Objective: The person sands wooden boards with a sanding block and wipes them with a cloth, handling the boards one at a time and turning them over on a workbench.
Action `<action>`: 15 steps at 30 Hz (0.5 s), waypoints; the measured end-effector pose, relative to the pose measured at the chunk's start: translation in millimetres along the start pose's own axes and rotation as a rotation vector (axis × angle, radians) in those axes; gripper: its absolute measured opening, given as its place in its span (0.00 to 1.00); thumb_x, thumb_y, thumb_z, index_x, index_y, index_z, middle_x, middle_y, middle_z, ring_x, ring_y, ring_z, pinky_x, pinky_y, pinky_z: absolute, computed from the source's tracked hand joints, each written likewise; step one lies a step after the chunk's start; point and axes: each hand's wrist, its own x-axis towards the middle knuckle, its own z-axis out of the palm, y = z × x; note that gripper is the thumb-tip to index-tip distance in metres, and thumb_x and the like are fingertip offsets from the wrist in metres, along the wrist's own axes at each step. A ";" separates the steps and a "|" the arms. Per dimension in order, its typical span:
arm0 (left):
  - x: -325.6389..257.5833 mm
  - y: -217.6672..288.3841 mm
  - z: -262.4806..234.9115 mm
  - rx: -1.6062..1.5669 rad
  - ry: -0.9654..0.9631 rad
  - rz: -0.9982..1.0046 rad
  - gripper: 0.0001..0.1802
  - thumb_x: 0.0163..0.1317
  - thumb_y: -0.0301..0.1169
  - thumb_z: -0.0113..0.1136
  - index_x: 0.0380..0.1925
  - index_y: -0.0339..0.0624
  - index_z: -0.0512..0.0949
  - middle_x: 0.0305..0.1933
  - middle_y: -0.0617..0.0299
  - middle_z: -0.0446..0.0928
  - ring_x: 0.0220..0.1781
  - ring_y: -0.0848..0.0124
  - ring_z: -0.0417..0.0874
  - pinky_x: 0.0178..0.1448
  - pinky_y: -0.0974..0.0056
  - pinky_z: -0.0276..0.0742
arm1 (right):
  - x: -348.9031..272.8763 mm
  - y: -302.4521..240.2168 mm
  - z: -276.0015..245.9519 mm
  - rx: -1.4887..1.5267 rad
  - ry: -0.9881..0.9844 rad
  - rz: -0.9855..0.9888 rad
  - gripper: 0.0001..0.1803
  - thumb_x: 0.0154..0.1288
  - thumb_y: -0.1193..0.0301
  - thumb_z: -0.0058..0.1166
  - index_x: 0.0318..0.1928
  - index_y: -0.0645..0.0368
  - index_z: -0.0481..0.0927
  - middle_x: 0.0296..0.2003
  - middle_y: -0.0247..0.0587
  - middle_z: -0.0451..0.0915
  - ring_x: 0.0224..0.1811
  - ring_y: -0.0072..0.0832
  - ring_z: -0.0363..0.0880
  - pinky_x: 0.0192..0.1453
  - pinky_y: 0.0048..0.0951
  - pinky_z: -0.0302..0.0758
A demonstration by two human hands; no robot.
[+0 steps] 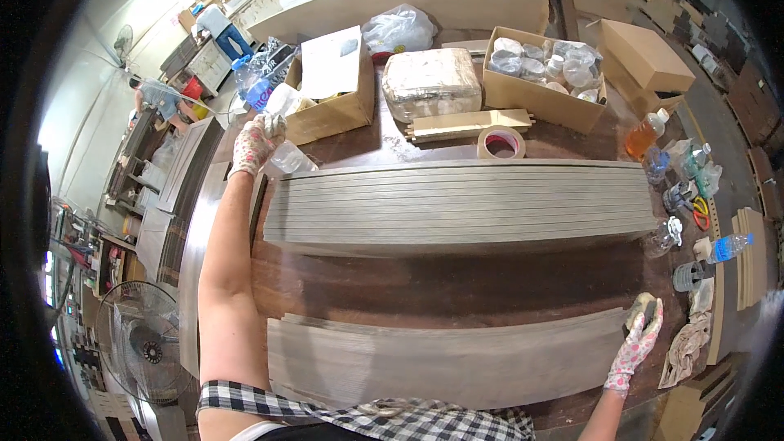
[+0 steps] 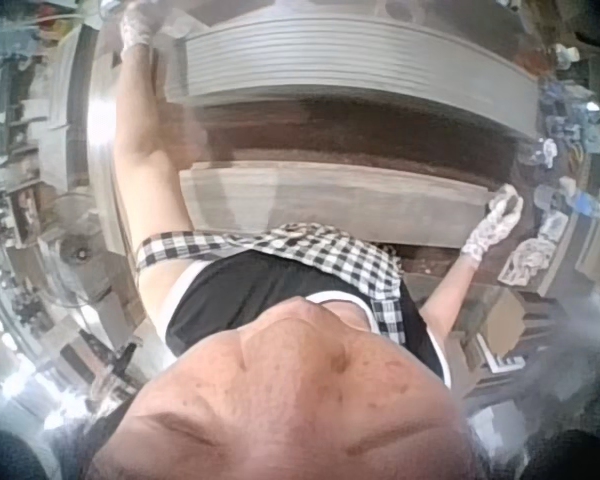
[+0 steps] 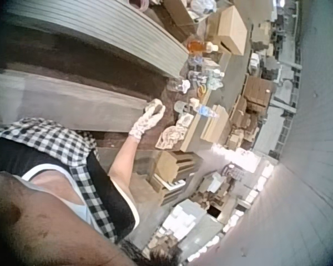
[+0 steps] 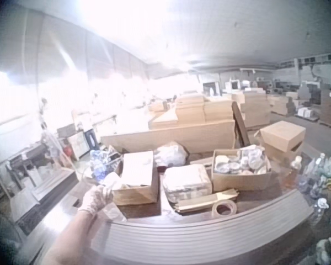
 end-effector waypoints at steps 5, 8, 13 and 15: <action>-14.8 -24.3 0.8 -0.088 0.186 0.104 0.18 0.56 0.45 0.54 0.40 0.44 0.76 0.40 0.47 0.77 0.41 0.53 0.78 0.48 0.55 0.73 | -1.8 10.6 8.5 -0.029 -0.016 -0.049 0.25 0.66 0.70 0.43 0.62 0.65 0.60 0.61 0.46 0.62 0.64 0.33 0.59 0.67 0.32 0.54; -9.1 -42.4 -16.3 -0.700 0.153 -0.071 0.12 0.57 0.35 0.52 0.38 0.43 0.77 0.36 0.54 0.78 0.34 0.61 0.79 0.42 0.61 0.75 | -1.8 4.6 6.3 -0.060 -0.039 -0.068 0.24 0.65 0.73 0.44 0.61 0.65 0.61 0.61 0.45 0.63 0.64 0.33 0.60 0.67 0.32 0.54; -15.2 -47.4 22.3 -1.910 0.136 -0.452 0.15 0.62 0.38 0.52 0.44 0.42 0.72 0.40 0.63 0.76 0.35 0.69 0.79 0.34 0.65 0.77 | -1.8 1.5 5.3 -0.065 -0.014 -0.072 0.25 0.65 0.70 0.44 0.61 0.65 0.61 0.61 0.46 0.63 0.64 0.34 0.60 0.67 0.33 0.55; -10.8 -61.3 52.1 -2.120 -0.028 -0.459 0.14 0.64 0.39 0.48 0.42 0.41 0.73 0.40 0.61 0.77 0.36 0.68 0.80 0.36 0.63 0.77 | -1.8 3.7 7.0 -0.076 -0.019 -0.075 0.25 0.66 0.69 0.43 0.62 0.65 0.60 0.61 0.46 0.63 0.63 0.33 0.60 0.67 0.33 0.55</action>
